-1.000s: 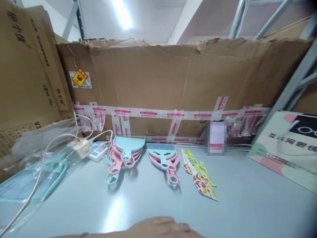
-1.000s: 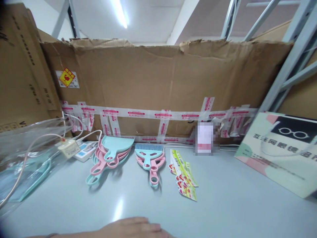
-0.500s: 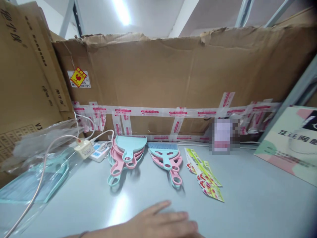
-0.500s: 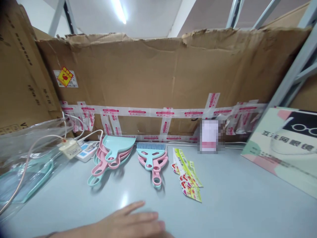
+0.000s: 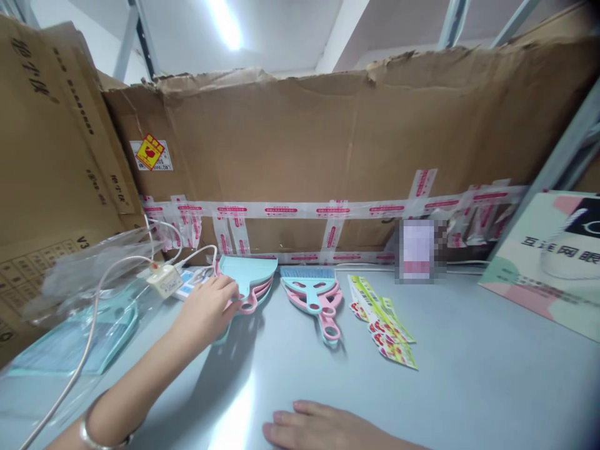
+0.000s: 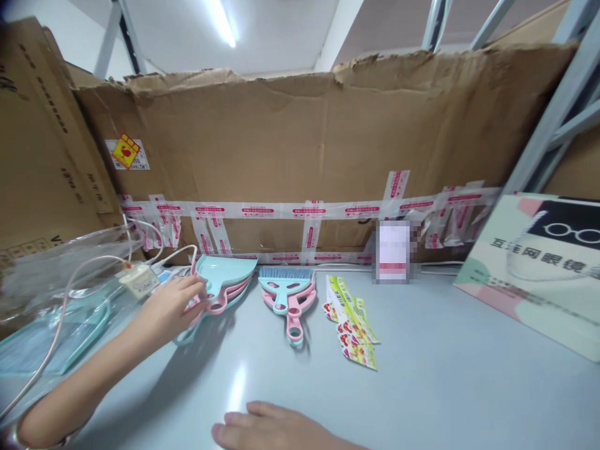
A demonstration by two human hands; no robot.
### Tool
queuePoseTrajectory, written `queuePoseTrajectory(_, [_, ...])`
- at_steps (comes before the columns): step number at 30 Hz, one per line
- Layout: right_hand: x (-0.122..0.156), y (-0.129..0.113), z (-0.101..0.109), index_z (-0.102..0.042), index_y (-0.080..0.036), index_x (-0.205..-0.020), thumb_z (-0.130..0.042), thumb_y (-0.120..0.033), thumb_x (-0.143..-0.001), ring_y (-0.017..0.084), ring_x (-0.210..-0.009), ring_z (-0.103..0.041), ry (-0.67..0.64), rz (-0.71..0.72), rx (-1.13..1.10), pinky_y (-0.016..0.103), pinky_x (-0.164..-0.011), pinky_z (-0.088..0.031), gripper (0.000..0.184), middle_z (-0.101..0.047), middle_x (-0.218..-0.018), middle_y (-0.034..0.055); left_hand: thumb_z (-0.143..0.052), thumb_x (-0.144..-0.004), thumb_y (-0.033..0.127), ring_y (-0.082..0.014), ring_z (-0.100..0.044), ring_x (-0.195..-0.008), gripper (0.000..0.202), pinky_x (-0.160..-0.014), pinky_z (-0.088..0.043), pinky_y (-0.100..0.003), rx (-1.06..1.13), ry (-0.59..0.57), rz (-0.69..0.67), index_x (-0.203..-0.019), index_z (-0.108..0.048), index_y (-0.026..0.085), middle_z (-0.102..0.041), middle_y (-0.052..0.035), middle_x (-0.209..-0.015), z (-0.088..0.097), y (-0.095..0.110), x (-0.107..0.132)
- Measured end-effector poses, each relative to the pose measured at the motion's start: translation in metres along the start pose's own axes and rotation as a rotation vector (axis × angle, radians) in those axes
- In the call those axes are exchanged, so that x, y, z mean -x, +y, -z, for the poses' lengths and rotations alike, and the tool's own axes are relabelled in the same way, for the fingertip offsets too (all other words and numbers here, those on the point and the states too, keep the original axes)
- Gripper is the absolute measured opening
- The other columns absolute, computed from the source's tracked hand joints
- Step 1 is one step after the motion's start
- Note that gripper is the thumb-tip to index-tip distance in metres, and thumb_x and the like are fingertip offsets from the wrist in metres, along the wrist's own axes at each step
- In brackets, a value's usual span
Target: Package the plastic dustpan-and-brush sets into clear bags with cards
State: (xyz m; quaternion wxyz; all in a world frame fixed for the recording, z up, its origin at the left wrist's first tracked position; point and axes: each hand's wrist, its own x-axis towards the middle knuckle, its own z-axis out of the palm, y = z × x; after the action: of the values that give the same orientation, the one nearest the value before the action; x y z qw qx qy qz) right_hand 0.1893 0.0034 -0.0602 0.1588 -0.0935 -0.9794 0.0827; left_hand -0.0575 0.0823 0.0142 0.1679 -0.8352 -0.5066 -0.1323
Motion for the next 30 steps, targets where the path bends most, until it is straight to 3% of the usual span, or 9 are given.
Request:
queuePoseTrajectory(8, [0.005,0.001,0.002,-0.037,-0.025,-0.135,-0.034,-0.032,-0.095,0.013,-0.125,-0.040,0.019,-0.013,-0.168,0.024,-0.103,-0.033,0.041,-0.048,-0.133,0.0047,-0.040,-0.087,0.026,-0.0132,-0.049,-0.051,0.006,-0.048,-0.037,-0.025,0.427,0.166,0.079,-0.088,-0.043,0.020,-0.052,0.0030,-0.062,0.034,-0.028,-0.006])
queuePoseTrajectory(13, [0.004,-0.001,-0.010,-0.048,-0.023,-0.128,-0.036,-0.033,-0.093,0.014,-0.125,-0.042,0.034,-0.113,-0.340,0.027,-0.106,-0.030,0.038,-0.049,-0.133,0.0062,-0.052,-0.083,0.020,-0.0045,-0.042,-0.050,0.008,-0.046,-0.031,-0.022,0.823,0.859,0.143,-0.077,-0.048,0.017,-0.047,0.0051,-0.062,0.055,-0.045,-0.013])
queuePoseTrajectory(16, [0.003,-0.005,-0.005,-0.060,-0.021,-0.113,-0.042,-0.039,-0.090,0.017,-0.110,-0.057,0.284,-0.266,-0.498,0.030,-0.097,-0.042,0.035,-0.063,-0.117,0.0087,-0.043,-0.084,0.014,0.0002,-0.034,-0.043,0.029,-0.045,-0.023,-0.021,1.019,1.142,0.102,-0.057,-0.035,0.014,-0.039,0.0078,-0.050,0.074,-0.053,-0.021])
queuePoseTrajectory(18, [0.002,-0.006,0.010,-0.064,-0.020,-0.092,-0.041,-0.040,-0.089,0.016,-0.087,-0.064,0.567,-0.431,-0.584,0.030,-0.081,-0.050,0.031,-0.069,-0.091,0.0069,-0.043,-0.080,0.018,-0.0005,-0.029,-0.036,0.035,-0.040,-0.024,-0.020,1.228,1.009,-0.019,-0.051,-0.024,0.016,-0.027,0.0080,-0.041,0.084,-0.056,-0.028])
queuePoseTrajectory(20, [0.000,-0.003,0.031,-0.059,-0.021,-0.073,-0.038,-0.040,-0.090,0.015,-0.069,-0.060,0.858,-0.570,-0.593,0.029,-0.067,-0.051,0.033,-0.062,-0.070,0.0031,-0.045,-0.076,0.026,-0.0023,-0.025,-0.030,0.038,-0.033,-0.026,-0.020,1.407,0.715,-0.129,-0.049,-0.020,0.018,-0.017,0.0075,-0.038,0.088,-0.054,-0.037])
queuePoseTrajectory(22, [-0.006,0.002,0.051,-0.055,-0.022,-0.071,-0.043,-0.044,-0.088,0.015,-0.070,-0.056,1.028,-0.678,-0.587,0.029,-0.066,-0.049,0.030,-0.058,-0.070,0.0021,-0.043,-0.076,0.030,-0.0034,-0.024,-0.029,0.037,-0.032,-0.028,-0.020,1.504,0.478,-0.168,-0.049,-0.020,0.019,-0.013,0.0070,-0.038,0.087,-0.042,-0.044])
queuePoseTrajectory(24, [-0.016,0.009,0.064,-0.057,-0.023,-0.086,-0.053,-0.047,-0.081,0.016,-0.082,-0.057,1.006,-0.754,-0.674,0.029,-0.071,-0.048,0.025,-0.060,-0.087,0.0031,-0.039,-0.076,0.030,-0.0044,-0.022,-0.029,0.034,-0.032,-0.028,-0.019,1.557,0.366,-0.180,-0.050,-0.020,0.021,-0.011,0.0070,-0.038,0.082,-0.022,-0.052])
queuePoseTrajectory(26, [-0.025,0.015,0.068,-0.055,-0.024,-0.101,-0.061,-0.050,-0.074,0.016,-0.086,-0.058,0.819,-0.768,-0.905,0.029,-0.071,-0.048,0.038,-0.061,-0.097,0.0042,-0.038,-0.075,0.030,-0.0053,-0.021,-0.031,0.031,-0.034,-0.029,-0.020,1.593,0.298,-0.183,-0.050,-0.021,0.022,-0.011,0.0069,-0.039,0.076,0.001,-0.059])
queuePoseTrajectory(30, [-0.032,0.021,0.062,-0.059,-0.017,-0.098,-0.065,-0.052,-0.068,0.013,-0.066,-0.060,0.500,-0.747,-1.299,0.026,-0.062,-0.048,0.046,-0.063,-0.079,0.0029,-0.046,-0.074,0.033,-0.0050,-0.023,-0.035,0.032,-0.036,-0.030,-0.021,1.723,0.188,-0.138,-0.052,-0.026,0.020,-0.028,0.0063,-0.043,0.060,0.029,-0.067])
